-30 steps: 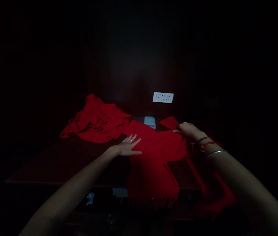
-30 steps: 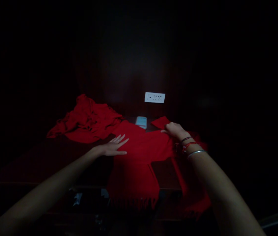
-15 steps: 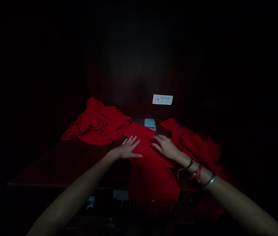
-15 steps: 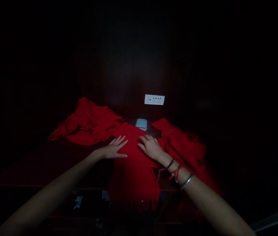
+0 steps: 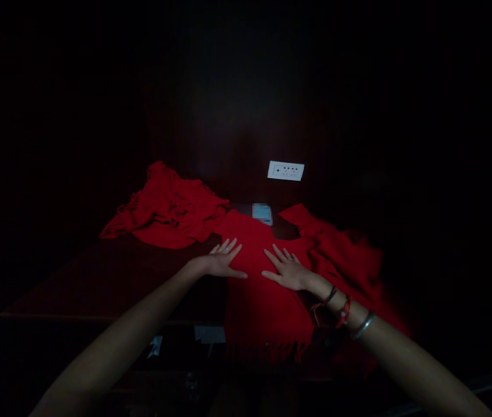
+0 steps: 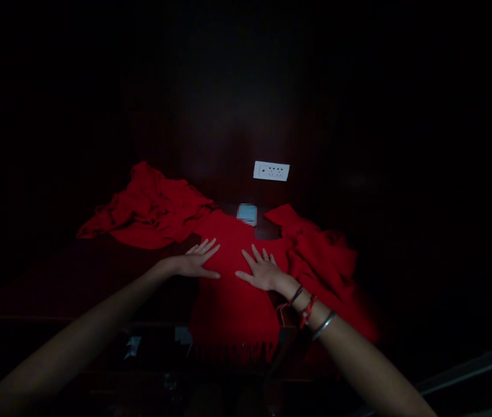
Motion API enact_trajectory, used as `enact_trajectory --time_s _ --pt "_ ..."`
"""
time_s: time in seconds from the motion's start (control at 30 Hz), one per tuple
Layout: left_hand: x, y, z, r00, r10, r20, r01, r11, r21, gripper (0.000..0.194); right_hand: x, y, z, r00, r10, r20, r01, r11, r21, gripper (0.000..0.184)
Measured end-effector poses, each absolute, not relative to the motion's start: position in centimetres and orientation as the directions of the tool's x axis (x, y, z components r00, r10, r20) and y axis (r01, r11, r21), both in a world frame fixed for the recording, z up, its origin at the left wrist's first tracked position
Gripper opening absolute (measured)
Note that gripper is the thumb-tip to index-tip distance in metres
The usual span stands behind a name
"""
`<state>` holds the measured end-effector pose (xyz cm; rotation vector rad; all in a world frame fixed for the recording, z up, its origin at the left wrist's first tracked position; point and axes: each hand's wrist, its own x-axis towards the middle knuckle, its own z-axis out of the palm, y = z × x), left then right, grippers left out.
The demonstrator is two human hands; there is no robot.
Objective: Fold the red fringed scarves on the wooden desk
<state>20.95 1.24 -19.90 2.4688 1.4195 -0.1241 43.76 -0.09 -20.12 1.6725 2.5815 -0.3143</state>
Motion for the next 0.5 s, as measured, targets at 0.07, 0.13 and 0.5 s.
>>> enact_trajectory --time_s 0.07,0.13,0.5 --pt "20.9 1.4 -20.1 0.528 0.834 -0.161 0.844 -0.496 0.201 0.099 43.1 0.2 -19.5 -0.405 0.905 -0.126 0.910 0.387 -0.149 0.078" --pt "20.9 1.7 -20.4 0.525 0.847 -0.085 0.843 -0.504 0.190 0.093 42.1 0.7 -18.9 -0.431 0.902 -0.033 0.895 0.422 -0.144 0.076" --pt "20.4 2.4 -20.2 0.311 0.927 -0.209 0.947 -0.286 0.144 0.094 39.8 3.4 -20.7 -0.494 0.869 0.026 0.866 0.495 -0.079 0.061"
